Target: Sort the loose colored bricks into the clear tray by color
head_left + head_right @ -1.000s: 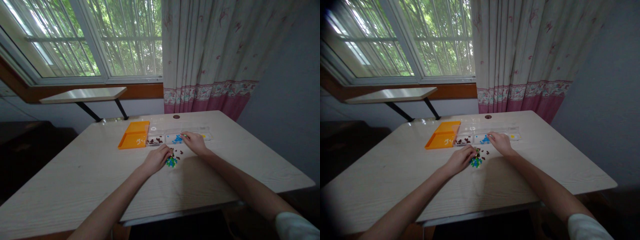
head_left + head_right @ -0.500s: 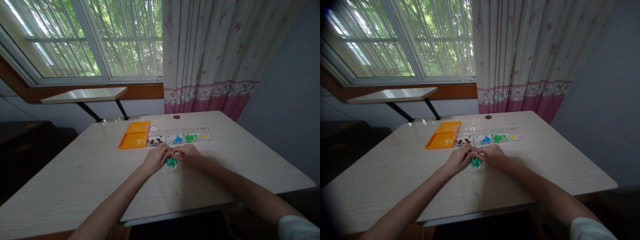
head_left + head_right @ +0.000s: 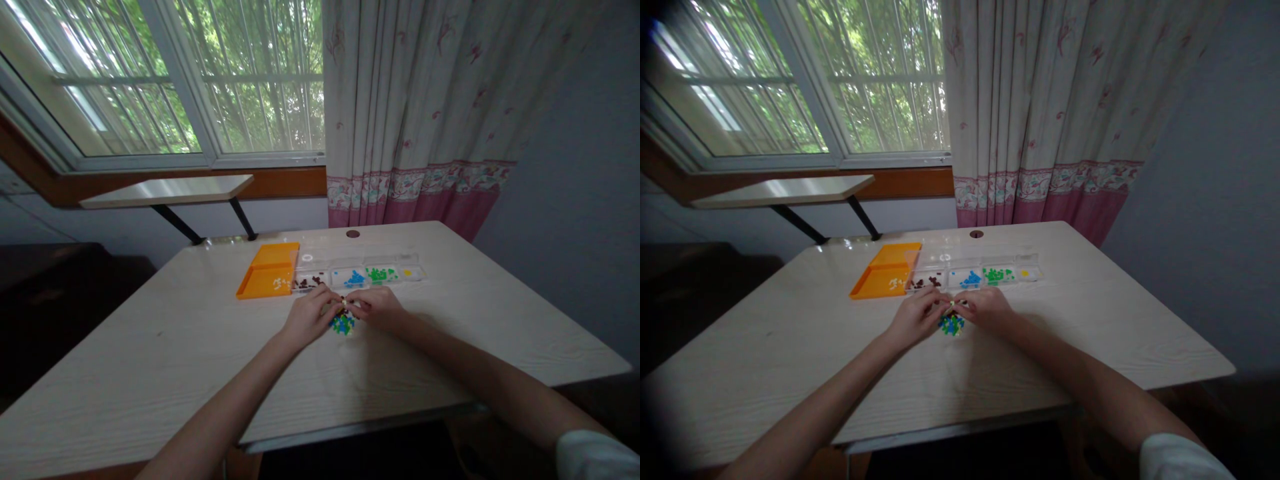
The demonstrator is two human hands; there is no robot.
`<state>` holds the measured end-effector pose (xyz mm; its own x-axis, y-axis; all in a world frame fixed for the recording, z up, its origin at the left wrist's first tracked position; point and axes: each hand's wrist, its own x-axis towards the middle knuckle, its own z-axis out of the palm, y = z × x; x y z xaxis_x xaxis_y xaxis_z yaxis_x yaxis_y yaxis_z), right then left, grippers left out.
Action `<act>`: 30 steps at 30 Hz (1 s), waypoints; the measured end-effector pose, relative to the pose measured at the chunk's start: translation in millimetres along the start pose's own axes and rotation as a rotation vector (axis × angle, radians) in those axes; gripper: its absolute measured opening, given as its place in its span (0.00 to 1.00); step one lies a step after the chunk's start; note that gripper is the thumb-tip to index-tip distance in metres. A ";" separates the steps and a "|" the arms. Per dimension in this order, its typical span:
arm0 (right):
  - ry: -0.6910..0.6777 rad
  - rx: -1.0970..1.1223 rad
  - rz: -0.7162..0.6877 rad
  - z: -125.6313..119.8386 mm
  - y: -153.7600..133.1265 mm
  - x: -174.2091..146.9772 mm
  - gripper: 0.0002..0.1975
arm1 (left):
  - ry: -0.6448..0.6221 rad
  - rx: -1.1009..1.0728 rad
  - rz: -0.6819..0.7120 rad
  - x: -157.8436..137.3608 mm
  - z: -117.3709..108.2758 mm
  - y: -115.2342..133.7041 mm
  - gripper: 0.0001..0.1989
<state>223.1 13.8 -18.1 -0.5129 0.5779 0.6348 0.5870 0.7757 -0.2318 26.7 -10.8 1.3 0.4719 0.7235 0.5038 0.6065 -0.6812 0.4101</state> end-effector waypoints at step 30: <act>-0.576 0.018 0.055 -31.3 10.1 -1.8 0.09 | 0.399 -0.019 -0.088 -4.5 -22.8 -4.5 0.07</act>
<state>249.5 12.6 1.6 -0.7430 0.6586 0.1187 0.6146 0.7417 -0.2687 7.2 -13.5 14.5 0.1312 0.6813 0.7202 0.6199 -0.6233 0.4767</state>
